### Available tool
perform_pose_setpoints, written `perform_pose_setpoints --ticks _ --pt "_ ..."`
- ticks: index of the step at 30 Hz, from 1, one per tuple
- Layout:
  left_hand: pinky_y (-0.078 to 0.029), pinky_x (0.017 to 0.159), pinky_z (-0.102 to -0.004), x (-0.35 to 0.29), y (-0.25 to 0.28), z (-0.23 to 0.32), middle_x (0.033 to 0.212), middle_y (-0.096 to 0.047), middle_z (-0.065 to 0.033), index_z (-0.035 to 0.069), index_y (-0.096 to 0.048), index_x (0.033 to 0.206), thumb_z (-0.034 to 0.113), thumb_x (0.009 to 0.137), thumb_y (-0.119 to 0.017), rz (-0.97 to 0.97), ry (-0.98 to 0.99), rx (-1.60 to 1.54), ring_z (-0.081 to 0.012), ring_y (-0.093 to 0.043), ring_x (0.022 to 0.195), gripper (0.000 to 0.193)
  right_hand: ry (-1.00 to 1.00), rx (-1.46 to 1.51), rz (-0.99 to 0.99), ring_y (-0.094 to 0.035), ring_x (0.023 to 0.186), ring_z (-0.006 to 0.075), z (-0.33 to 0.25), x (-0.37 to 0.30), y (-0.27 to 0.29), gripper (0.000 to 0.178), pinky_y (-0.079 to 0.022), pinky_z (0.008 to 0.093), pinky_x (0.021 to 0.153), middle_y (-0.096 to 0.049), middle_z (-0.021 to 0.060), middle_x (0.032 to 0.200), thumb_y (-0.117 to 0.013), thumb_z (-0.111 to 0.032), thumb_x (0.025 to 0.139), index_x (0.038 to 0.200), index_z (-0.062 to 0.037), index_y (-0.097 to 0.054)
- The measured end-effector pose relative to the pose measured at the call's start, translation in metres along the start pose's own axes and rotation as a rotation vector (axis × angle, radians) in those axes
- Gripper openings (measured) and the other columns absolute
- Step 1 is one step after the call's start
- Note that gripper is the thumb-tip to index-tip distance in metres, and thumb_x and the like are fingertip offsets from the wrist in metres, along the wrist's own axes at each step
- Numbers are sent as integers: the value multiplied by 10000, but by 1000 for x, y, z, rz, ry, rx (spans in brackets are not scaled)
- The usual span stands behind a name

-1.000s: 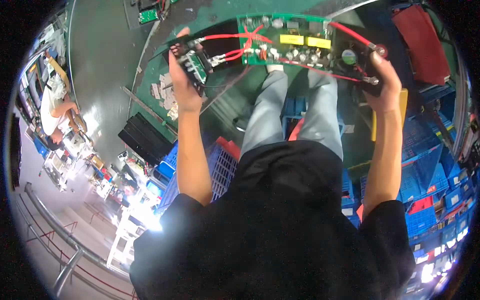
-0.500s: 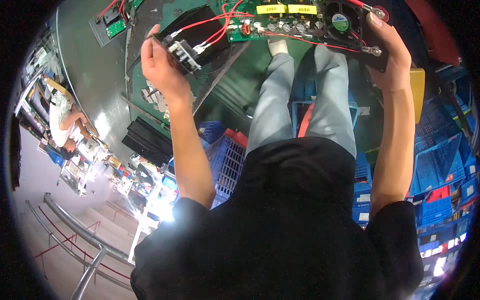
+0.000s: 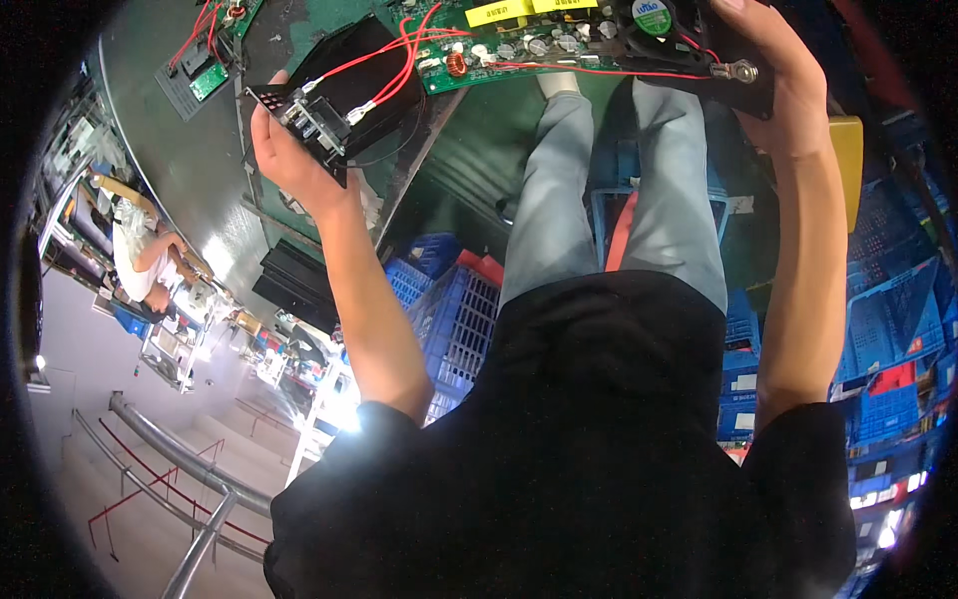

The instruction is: Assembling and inspecting electronic components on an assembly line.

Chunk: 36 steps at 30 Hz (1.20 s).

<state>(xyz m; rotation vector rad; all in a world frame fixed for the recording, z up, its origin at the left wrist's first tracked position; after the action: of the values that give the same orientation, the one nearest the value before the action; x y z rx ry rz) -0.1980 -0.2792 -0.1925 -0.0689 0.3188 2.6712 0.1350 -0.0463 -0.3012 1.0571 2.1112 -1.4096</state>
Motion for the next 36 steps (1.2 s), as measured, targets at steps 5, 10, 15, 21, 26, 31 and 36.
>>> perform_pose_setpoints --ticks 5,10,15,21,26,31,36 --pt "-321 521 -159 0 2 3 863 -589 5 -50 -593 1120 172 944 -560 -2 -3 -9 -15 -448 630 285 39 -260 9 -636 918 136 -8 12 -5 347 -495 270 838 -658 60 1055 -530 -273 942 1162 -14 -596" --pt "-351 542 -161 0 4 0 980 -631 -37 -58 -584 1110 148 957 -513 -19 32 39 -17 -457 641 266 34 -306 -35 -622 860 104 -11 12 -21 351 -489 247 792 -650 41 994 -559 -292 924 1136 -14 -594" --pt "-421 632 -191 -1 4 2 1148 -609 -85 -71 -554 1117 117 962 -478 35 33 78 -33 -490 727 255 -25 -359 -158 -616 872 103 -13 12 -34 384 -481 238 779 -643 48 1014 -579 -304 909 1153 -8 -575" --pt "-422 629 -193 -3 5 4 953 -605 -46 -61 -591 1127 115 956 -477 12 41 101 -51 -518 713 271 60 -559 33 -594 896 109 -17 18 -19 589 -478 242 830 -613 61 1041 -656 -374 794 1221 10 -527" --pt "-408 587 -187 -4 3 6 861 -596 -30 -48 -593 1141 126 956 -473 28 27 112 -50 -515 659 281 18 -479 -66 -609 924 118 -31 28 -16 473 -472 245 845 -633 67 1053 -594 -324 872 1205 9 -559" --pt "-405 568 -173 -5 2 10 832 -606 -22 -43 -587 1154 129 962 -459 19 -59 159 -49 -552 665 287 -19 -388 -70 -625 913 130 -22 26 -11 425 -493 261 815 -648 76 1060 -566 -295 906 1203 9 -566" --pt "-444 591 -182 -4 -1 8 809 -615 -29 -38 -585 1147 128 969 -442 41 49 89 -56 -570 666 282 -19 -235 135 -641 881 151 -15 19 8 375 -505 271 815 -667 89 1013 -600 -265 884 1141 8 -610"
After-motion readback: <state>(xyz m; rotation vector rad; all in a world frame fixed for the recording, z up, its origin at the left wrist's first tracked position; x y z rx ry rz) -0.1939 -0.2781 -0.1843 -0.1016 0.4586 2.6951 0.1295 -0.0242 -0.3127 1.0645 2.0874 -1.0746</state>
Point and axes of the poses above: each hand's wrist, its own x-axis towards the middle knuckle, its own y-axis out of the back of the hand, z = x × y, the point moved 8 cm from there along x, towards the middle knuckle
